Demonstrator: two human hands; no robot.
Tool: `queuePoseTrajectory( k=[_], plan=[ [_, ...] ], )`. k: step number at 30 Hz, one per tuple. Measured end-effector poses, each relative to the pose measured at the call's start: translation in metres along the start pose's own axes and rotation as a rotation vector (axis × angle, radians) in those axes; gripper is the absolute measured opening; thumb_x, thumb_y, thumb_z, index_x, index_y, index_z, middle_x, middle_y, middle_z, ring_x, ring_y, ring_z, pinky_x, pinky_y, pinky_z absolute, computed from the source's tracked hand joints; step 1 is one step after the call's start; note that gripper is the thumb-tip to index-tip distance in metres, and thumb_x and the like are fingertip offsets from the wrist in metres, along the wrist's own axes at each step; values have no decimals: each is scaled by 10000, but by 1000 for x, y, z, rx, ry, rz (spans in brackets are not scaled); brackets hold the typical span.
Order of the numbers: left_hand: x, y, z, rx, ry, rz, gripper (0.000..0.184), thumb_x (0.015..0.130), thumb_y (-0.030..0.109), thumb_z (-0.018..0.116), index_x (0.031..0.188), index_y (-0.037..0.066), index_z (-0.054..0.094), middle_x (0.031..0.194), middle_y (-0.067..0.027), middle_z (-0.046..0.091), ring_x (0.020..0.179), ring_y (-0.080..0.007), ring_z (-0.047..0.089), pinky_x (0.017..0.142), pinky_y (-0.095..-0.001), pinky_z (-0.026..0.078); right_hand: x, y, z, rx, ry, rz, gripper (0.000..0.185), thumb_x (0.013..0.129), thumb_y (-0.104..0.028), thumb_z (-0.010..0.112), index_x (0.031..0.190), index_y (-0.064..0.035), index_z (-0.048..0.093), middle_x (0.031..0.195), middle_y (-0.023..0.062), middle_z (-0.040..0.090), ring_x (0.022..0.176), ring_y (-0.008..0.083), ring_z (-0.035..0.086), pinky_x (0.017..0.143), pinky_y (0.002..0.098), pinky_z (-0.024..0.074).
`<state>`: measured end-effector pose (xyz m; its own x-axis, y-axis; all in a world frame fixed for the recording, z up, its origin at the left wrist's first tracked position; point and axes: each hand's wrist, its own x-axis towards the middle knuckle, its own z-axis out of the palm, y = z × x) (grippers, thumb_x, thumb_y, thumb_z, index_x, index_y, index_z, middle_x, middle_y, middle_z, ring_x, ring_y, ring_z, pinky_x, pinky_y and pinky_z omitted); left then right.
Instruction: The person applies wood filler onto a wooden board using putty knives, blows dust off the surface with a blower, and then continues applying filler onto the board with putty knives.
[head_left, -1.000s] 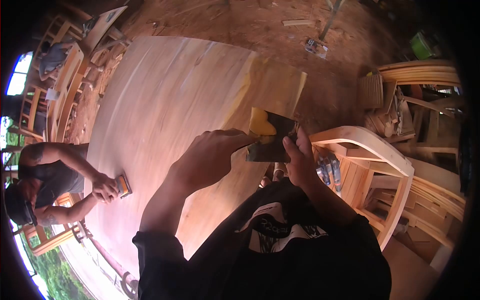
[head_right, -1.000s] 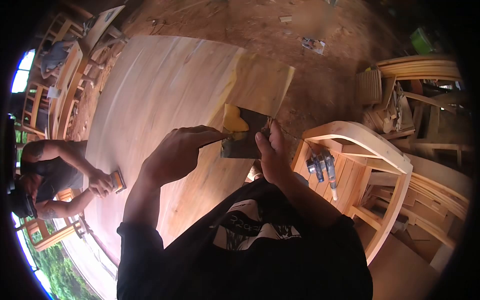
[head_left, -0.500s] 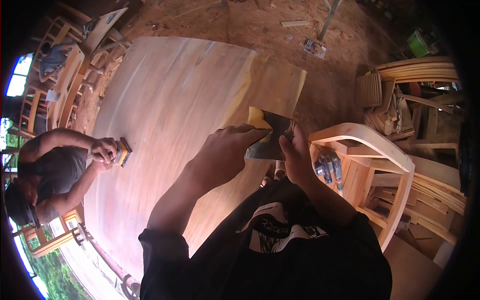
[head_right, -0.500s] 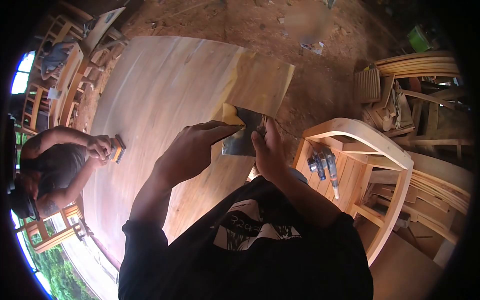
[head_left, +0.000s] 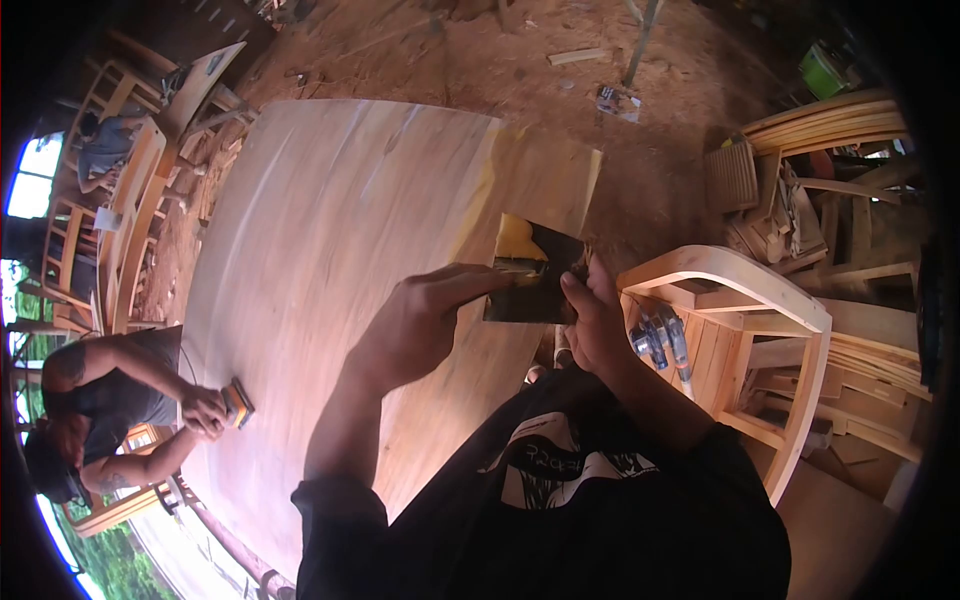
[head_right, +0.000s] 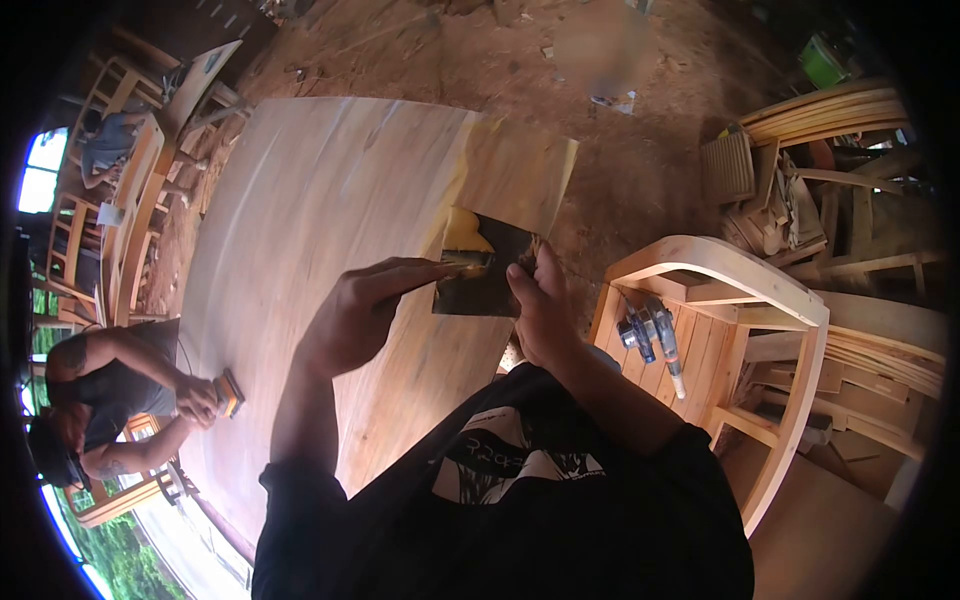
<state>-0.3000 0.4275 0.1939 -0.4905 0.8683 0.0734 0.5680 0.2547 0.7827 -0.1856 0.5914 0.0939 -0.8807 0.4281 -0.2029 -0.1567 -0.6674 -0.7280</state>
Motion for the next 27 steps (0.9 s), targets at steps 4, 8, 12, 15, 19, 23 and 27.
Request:
queuePoseTrajectory(
  k=[4,8,12,15,19,23,27],
  plan=[
    [-15,-6,20,52,179,117,392,772,-185,507,1084,3,649,1140,-181,621,1096,-338,591,919,-365,492,-3,-7,2,104,-13,47,398,928,-68,467,1315,-20,387,1230,111,528,1137,191,524,988,351,420],
    [-34,-36,70,163,423,224,436,763,-145,527,1146,45,611,1238,-175,551,1197,-391,495,998,-450,427,-5,-13,10,144,-5,44,384,923,-52,462,1300,-24,394,1227,107,526,1130,193,527,986,352,424],
    [-49,-80,87,210,475,154,473,758,-168,501,1178,36,576,1219,-205,550,1192,-402,494,998,-454,428,-8,-8,0,113,8,44,373,923,-33,450,1290,-37,384,1224,108,515,1129,194,528,987,358,435],
    [-59,-76,72,206,496,84,477,751,-182,482,1174,19,567,1197,-222,559,1173,-405,511,989,-450,437,-5,-7,-7,117,-37,55,384,926,-37,447,1304,-40,378,1229,106,513,1145,194,517,993,361,430],
    [-61,-43,64,102,505,158,478,746,-189,448,1167,7,563,1195,-250,552,1191,-399,499,958,-442,465,-8,-5,-1,126,-77,70,390,930,-40,444,1313,-39,374,1233,104,512,1157,198,509,1001,365,424],
    [-72,-79,67,183,232,-24,566,686,-200,394,1179,10,576,1209,-206,561,1203,-375,493,984,-407,456,-10,-8,7,44,-34,33,375,929,-48,446,1298,-27,382,1217,103,519,1106,177,527,964,333,433],
    [-56,-37,16,60,289,28,594,657,-206,414,1180,11,595,1162,-192,602,1102,-342,576,946,-403,481,-16,-9,-5,-377,-51,-84,321,936,-70,442,1250,-14,405,1137,94,538,1006,123,516,887,278,419]
  ],
)
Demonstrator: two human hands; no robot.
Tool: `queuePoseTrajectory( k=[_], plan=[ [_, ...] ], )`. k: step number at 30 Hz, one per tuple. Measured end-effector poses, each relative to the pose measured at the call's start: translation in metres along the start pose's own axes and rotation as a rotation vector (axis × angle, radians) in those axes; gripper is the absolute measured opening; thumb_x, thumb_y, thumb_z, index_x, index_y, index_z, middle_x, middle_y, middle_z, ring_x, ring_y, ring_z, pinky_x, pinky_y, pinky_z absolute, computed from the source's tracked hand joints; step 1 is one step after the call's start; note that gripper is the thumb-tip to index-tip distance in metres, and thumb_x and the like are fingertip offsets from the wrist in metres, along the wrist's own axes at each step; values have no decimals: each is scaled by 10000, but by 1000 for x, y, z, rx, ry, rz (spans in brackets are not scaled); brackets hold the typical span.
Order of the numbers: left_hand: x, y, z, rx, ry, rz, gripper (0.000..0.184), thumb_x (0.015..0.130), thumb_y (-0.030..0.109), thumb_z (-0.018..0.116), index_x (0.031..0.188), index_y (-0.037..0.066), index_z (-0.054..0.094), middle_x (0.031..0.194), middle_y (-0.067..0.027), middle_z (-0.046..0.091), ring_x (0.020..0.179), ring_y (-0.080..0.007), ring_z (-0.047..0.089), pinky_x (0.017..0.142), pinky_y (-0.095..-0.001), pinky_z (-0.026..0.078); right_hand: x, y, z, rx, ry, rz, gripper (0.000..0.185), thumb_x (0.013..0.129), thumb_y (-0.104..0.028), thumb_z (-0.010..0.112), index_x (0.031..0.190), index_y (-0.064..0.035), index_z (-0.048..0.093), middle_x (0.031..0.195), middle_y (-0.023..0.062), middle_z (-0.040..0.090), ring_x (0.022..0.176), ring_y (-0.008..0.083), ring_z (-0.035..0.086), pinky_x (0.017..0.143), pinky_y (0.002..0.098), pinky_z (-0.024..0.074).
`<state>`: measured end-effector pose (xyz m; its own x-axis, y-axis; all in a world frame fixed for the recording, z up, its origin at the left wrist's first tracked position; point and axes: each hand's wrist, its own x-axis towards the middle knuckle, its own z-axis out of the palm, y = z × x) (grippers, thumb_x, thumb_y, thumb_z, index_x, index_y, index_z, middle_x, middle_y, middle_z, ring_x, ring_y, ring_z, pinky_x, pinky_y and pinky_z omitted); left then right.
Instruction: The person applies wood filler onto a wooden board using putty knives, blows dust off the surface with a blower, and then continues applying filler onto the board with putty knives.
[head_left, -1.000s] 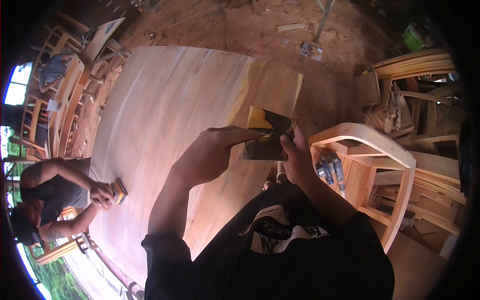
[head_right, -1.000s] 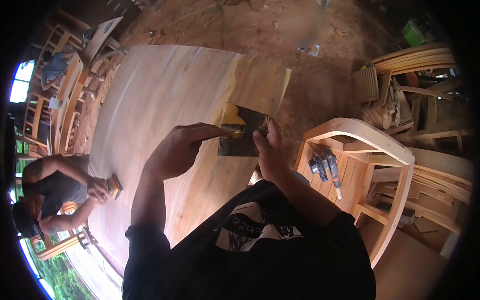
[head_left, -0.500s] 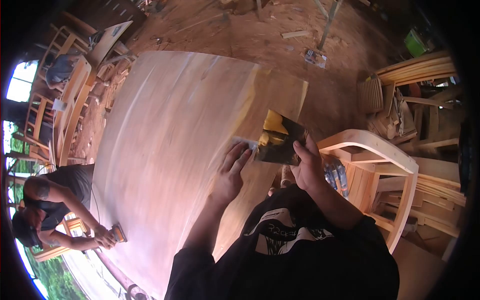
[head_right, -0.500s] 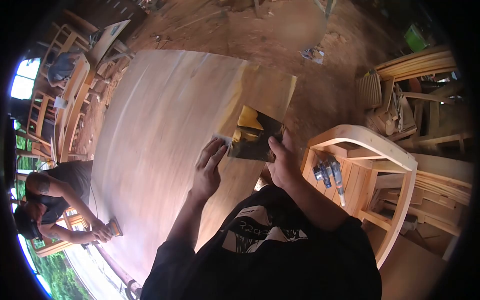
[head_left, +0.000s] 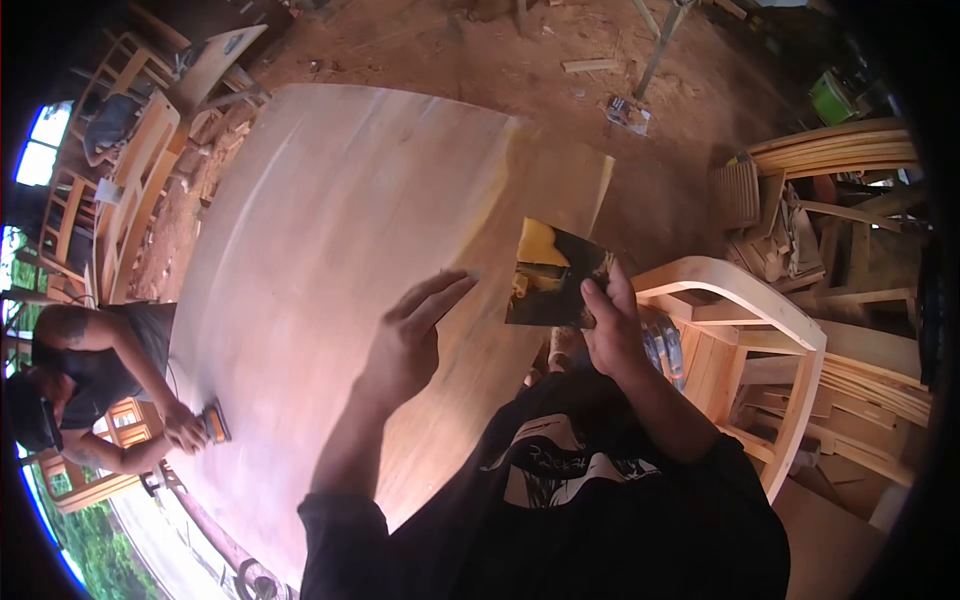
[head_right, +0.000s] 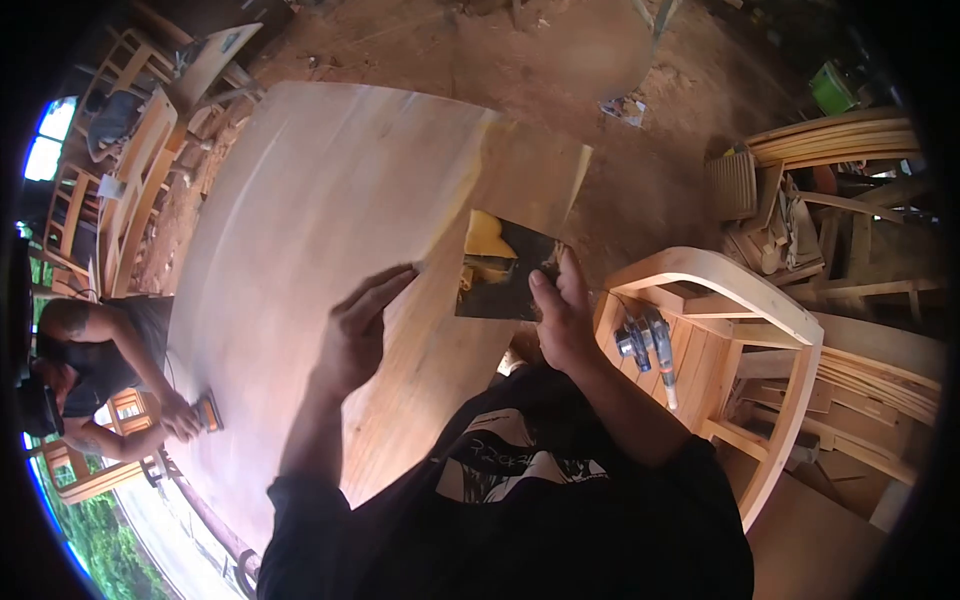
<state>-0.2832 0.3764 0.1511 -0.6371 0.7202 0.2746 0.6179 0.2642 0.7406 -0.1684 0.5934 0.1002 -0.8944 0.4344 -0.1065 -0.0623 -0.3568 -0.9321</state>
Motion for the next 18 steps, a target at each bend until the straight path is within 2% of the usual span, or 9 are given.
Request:
queuePoseTrajectory(
  k=[2,4,5,8,11,18],
  plan=[
    [20,30,-15,116,-150,103,570,655,-194,454,1157,25,611,1147,-159,619,1078,-327,584,891,-396,505,-2,3,-2,-234,-40,-82,289,939,-78,440,1219,-9,415,1082,83,541,946,99,496,836,257,407],
    [27,35,-10,142,-238,55,548,661,-195,452,1125,36,629,1140,-148,629,1055,-319,600,876,-396,513,-6,9,0,-378,-64,-171,256,943,-84,439,1187,-6,422,1020,68,536,872,75,473,772,238,398],
    [31,37,-7,159,-284,35,538,665,-196,452,1109,42,638,1136,-142,634,1043,-316,608,868,-396,517,-4,11,9,-339,-10,-244,242,941,-83,444,1169,-4,426,919,38,515,767,51,443,671,216,386],
    [42,35,-2,215,-317,38,554,664,-186,453,1117,68,644,1127,-113,643,1043,-300,605,852,-396,517,6,27,-3,-119,-33,-74,236,944,-90,444,1162,-1,427,831,12,475,698,36,400,605,212,356],
    [55,23,8,247,-361,31,558,662,-181,457,1123,70,645,1131,-113,638,1070,-294,588,868,-393,508,16,26,-3,-147,-68,-50,238,945,-99,442,1160,3,425,794,6,461,691,43,407,609,220,359],
    [113,-27,31,261,-458,10,535,670,-159,484,1129,69,638,1140,-105,629,1060,-284,574,916,-399,465,91,42,-10,-139,26,-1,246,942,-113,447,1161,-3,429,803,14,472,684,53,411,609,235,366]
  ],
)
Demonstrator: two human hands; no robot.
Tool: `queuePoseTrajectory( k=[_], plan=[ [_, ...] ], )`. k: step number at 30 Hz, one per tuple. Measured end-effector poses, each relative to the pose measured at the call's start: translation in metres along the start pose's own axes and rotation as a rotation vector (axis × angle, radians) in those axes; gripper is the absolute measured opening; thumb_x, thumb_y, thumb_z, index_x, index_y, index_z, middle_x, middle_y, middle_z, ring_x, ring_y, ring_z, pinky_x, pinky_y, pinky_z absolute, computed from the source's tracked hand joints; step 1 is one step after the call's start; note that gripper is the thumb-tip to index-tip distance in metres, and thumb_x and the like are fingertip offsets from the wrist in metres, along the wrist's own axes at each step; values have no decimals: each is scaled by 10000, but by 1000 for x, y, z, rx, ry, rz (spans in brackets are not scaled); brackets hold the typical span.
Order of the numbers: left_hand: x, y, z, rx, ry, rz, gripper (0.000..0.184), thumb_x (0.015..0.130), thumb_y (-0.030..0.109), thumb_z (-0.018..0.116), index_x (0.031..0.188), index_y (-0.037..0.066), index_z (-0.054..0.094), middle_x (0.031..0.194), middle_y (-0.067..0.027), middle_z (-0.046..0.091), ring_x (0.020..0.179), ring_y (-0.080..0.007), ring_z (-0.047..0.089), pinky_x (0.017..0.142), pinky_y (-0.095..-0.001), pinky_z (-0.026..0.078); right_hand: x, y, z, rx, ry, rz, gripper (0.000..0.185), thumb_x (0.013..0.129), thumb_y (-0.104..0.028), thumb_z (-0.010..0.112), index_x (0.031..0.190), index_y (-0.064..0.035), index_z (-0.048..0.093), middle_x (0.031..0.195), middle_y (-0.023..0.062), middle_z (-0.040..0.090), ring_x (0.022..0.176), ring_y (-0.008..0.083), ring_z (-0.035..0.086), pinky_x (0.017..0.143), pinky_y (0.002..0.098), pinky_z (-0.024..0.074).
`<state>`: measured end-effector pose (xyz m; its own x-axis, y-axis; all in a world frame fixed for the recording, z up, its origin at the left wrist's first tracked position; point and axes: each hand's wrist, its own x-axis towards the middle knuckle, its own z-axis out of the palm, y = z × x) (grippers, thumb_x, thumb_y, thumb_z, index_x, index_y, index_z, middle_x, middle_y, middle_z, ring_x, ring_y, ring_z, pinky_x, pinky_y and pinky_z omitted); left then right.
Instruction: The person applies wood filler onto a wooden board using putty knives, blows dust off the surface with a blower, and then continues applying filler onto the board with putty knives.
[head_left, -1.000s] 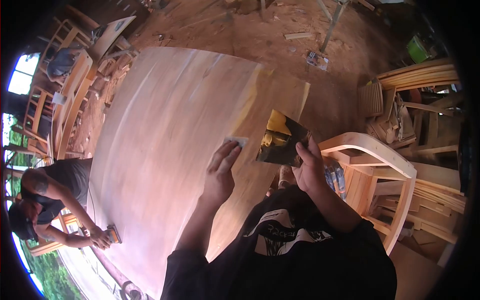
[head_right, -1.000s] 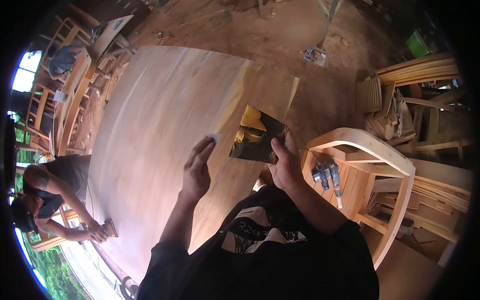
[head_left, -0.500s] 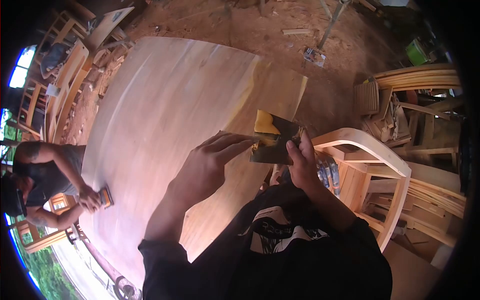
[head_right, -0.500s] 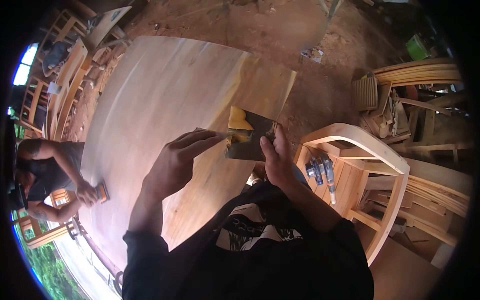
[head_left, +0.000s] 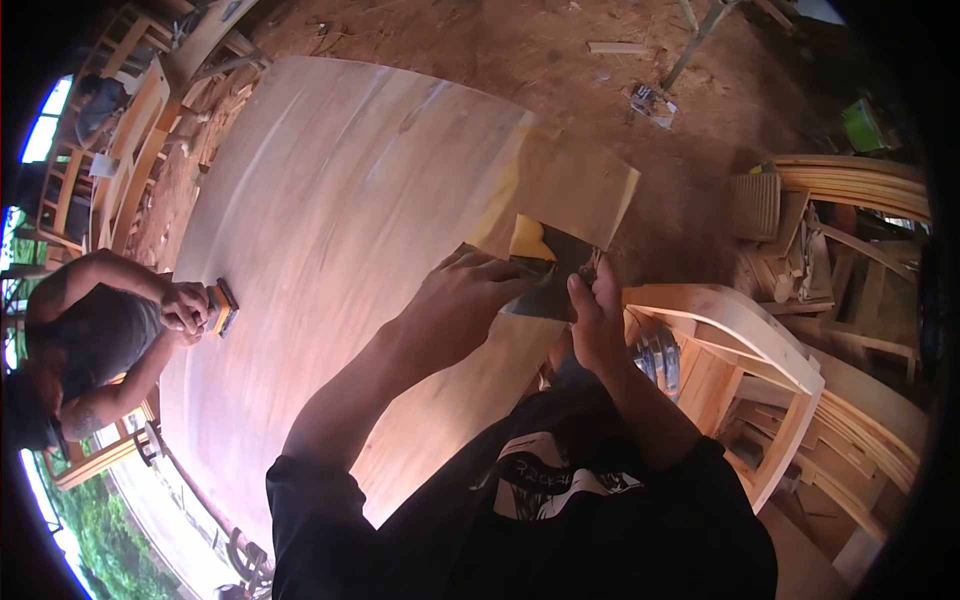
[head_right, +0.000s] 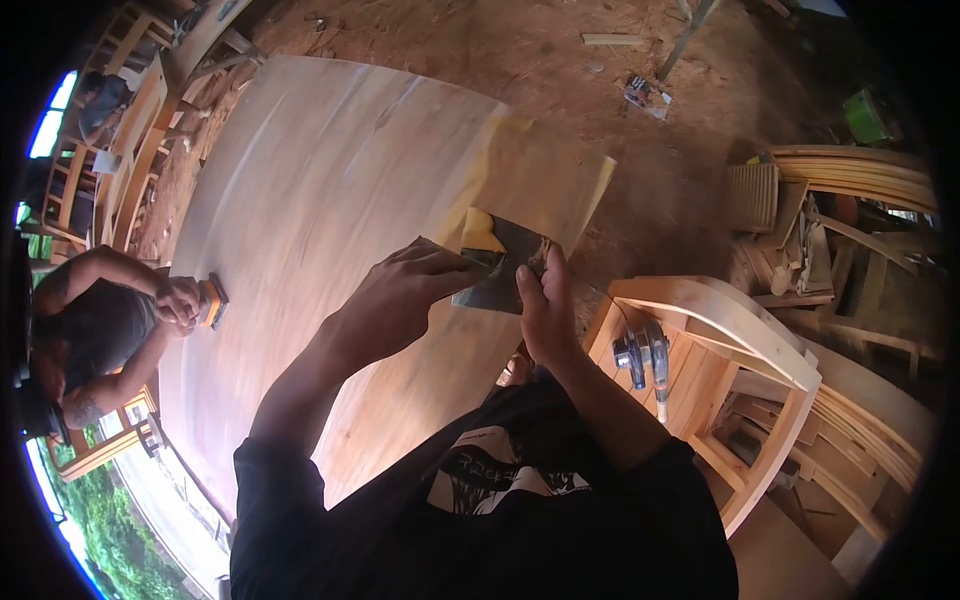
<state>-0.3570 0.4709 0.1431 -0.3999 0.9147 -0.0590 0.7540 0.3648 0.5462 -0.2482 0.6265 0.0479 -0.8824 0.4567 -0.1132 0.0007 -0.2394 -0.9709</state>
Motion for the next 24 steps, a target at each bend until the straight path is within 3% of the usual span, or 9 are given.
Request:
queuePoseTrajectory(
  k=[2,5,8,11,18,22,24],
  plan=[
    [26,-24,6,40,-82,22,525,675,-153,489,1122,77,641,1134,-105,631,1054,-279,576,927,-409,450,31,20,-9,19,82,36,270,942,-139,464,1174,-9,426,829,20,489,703,62,429,632,244,381],
    [85,-76,12,-54,-594,-241,529,677,-155,455,1110,84,645,1129,-113,631,1068,-279,572,938,-416,436,103,47,-50,53,267,128,323,940,-189,493,1201,-15,417,906,39,514,778,90,474,707,261,411],
    [140,-136,16,-25,-247,-193,567,665,-151,420,1129,92,638,1125,-119,635,1086,-294,567,945,-414,435,148,62,-84,142,318,57,388,943,-243,510,1235,-12,402,1030,72,521,908,128,493,836,282,405],
    [206,-170,13,-110,-53,-300,606,659,-144,376,1167,83,617,1125,-137,636,1082,-330,568,955,-423,432,166,93,-123,244,247,83,452,926,-228,561,1288,-16,392,1205,101,481,1131,169,463,994,328,362],
    [265,-199,9,12,39,-552,559,709,-72,376,1221,40,569,1147,-223,607,1081,-368,570,943,-435,437,177,98,-148,173,319,140,499,928,-269,557,1296,24,391,1230,130,483,1128,183,477,993,317,364],
    [272,-221,-4,38,28,-628,485,709,-23,429,1167,28,581,1130,-225,606,1036,-389,583,903,-456,454,186,97,-149,76,374,63,442,936,-163,512,1301,49,382,1226,137,491,1114,187,490,987,315,371],
    [276,-229,3,104,41,-637,408,724,-11,439,1100,27,591,1089,-226,611,997,-397,594,875,-475,461,193,101,-151,238,385,79,470,933,-142,511,1335,47,356,1237,144,485,1128,199,488,1003,324,356]
  ],
)
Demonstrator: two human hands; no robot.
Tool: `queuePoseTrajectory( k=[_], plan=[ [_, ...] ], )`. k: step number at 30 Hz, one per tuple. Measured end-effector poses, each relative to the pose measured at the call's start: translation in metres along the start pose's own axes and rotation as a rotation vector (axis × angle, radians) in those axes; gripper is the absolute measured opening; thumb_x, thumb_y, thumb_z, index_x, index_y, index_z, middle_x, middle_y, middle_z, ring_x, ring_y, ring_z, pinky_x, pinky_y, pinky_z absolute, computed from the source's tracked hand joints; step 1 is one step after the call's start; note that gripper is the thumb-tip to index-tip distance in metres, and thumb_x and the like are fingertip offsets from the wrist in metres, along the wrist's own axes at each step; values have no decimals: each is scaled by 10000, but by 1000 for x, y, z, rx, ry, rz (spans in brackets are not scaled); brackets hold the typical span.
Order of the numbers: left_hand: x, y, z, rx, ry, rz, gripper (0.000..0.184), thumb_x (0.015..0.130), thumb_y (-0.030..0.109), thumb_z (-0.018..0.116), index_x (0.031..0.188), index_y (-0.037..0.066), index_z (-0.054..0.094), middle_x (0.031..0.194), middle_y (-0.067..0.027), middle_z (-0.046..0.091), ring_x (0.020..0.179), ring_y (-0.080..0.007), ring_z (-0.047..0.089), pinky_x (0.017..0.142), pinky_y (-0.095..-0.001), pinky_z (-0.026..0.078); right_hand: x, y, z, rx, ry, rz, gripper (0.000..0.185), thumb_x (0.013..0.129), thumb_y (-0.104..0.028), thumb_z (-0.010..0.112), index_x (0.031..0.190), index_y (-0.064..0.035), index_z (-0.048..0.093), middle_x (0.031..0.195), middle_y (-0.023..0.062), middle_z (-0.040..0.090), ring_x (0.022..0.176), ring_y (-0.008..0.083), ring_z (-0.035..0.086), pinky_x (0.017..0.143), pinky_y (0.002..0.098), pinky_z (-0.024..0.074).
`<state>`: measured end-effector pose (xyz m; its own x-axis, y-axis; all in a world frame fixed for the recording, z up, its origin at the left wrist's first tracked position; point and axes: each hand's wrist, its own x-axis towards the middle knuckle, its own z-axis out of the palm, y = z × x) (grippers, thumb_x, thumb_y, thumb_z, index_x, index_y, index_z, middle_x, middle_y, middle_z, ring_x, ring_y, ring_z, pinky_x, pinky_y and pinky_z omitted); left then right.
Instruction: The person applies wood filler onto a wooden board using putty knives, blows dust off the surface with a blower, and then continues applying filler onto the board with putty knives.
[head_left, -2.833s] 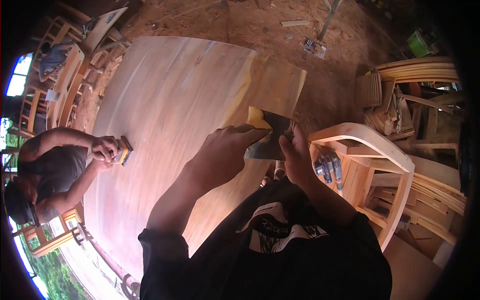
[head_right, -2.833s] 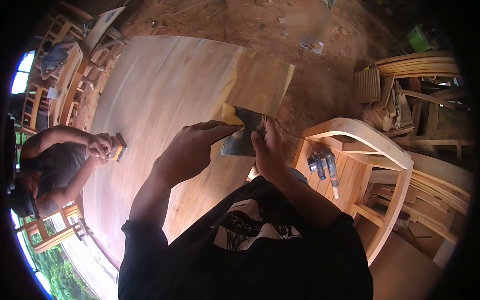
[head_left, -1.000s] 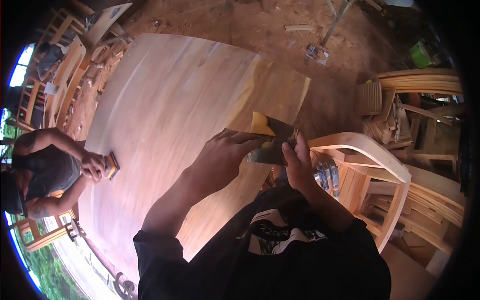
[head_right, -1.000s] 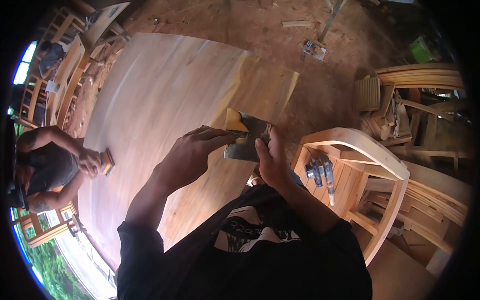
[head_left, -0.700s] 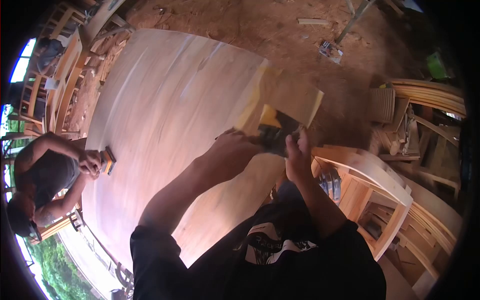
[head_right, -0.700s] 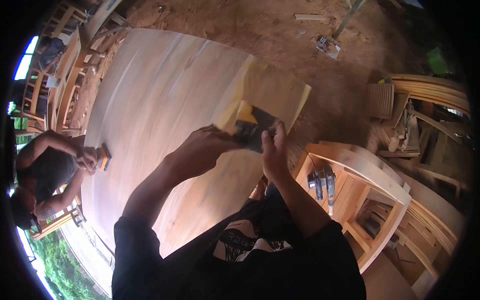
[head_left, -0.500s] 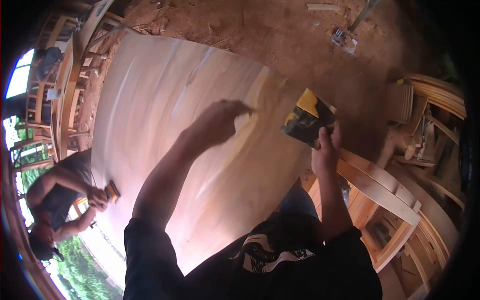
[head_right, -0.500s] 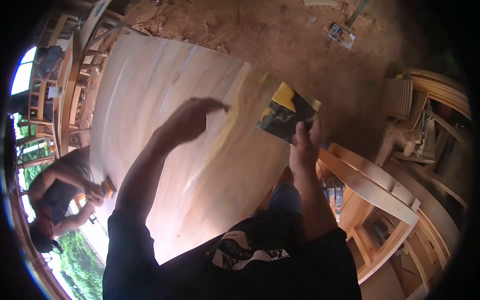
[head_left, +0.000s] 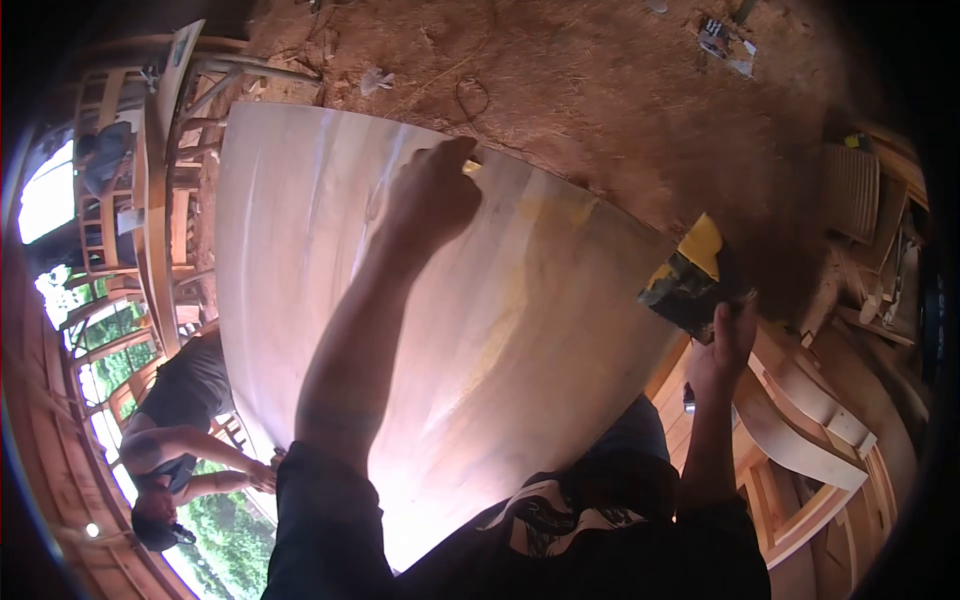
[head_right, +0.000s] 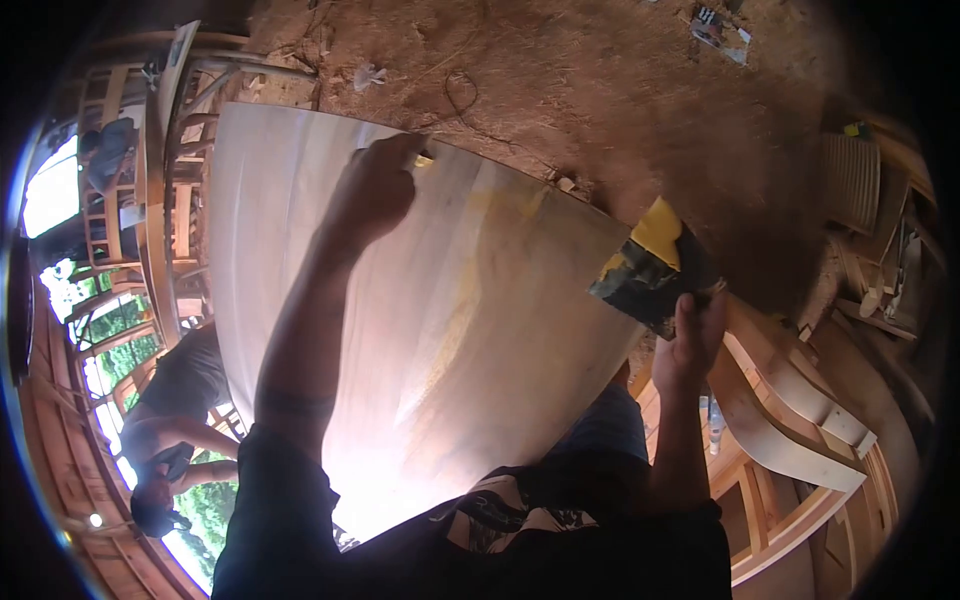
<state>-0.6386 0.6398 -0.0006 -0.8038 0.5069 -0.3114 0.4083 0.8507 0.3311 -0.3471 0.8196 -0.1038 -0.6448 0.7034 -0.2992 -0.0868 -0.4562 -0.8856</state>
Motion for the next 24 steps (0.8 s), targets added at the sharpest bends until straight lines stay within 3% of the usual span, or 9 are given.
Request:
queuePoseTrajectory(
  k=[3,8,9,10,15,16,18,22,24],
  plan=[
    [1,14,38,121,68,-23,188,771,22,492,939,32,574,985,-215,592,928,-418,587,788,-532,465,7,-1,1,50,20,35,517,928,-127,510,1380,33,314,1287,143,456,1178,213,465,1023,346,345],
    [-29,42,102,354,297,17,507,735,41,602,1216,-87,502,1100,-225,515,934,-380,533,745,-405,516,7,-4,2,92,4,70,533,928,-120,505,1399,13,292,1336,133,424,1227,216,430,1042,357,331],
    [-37,52,109,354,220,8,566,737,-5,555,1291,-50,448,1268,-226,440,1077,-391,467,775,-470,512,6,-3,2,99,-12,71,535,929,-118,503,1402,10,288,1340,132,420,1232,215,426,1046,358,327],
    [-43,58,116,438,312,160,570,700,41,620,1228,-131,489,1114,-259,499,934,-384,521,789,-383,513,6,-3,2,93,8,87,538,930,-120,502,1405,10,285,1342,132,419,1233,213,425,1049,354,323],
    [-62,65,71,-65,-92,160,423,766,-11,519,1188,-3,541,1132,-251,537,975,-426,549,782,-483,493,9,0,-4,7,26,95,534,930,-141,507,1394,20,296,1331,129,426,1227,199,426,1050,331,309],
    [-56,43,68,-71,51,165,406,771,-39,434,1158,-9,552,1018,-216,608,898,-389,597,813,-458,486,12,2,-7,10,-1,81,530,930,-149,510,1387,23,304,1327,130,430,1223,197,429,1049,328,308],
    [-30,18,37,-79,195,127,395,792,-64,384,1133,-33,580,1081,-235,616,1003,-389,595,898,-430,465,15,10,-16,19,-49,68,522,930,-164,517,1374,27,320,1319,132,437,1215,192,434,1046,323,308],
    [4,-2,21,-40,-55,-220,402,818,-25,394,1152,39,607,1117,-204,621,1033,-364,599,911,-430,463,16,6,-11,25,-36,57,496,934,-168,507,1353,38,340,1305,137,450,1202,188,444,1040,323,312],
    [-13,7,58,89,268,54,373,743,-16,455,1080,32,607,907,-183,625,852,-388,609,742,-463,493,11,3,-4,73,3,64,488,937,-165,498,1348,47,344,1303,141,451,1200,190,446,1038,321,315]
  ],
)
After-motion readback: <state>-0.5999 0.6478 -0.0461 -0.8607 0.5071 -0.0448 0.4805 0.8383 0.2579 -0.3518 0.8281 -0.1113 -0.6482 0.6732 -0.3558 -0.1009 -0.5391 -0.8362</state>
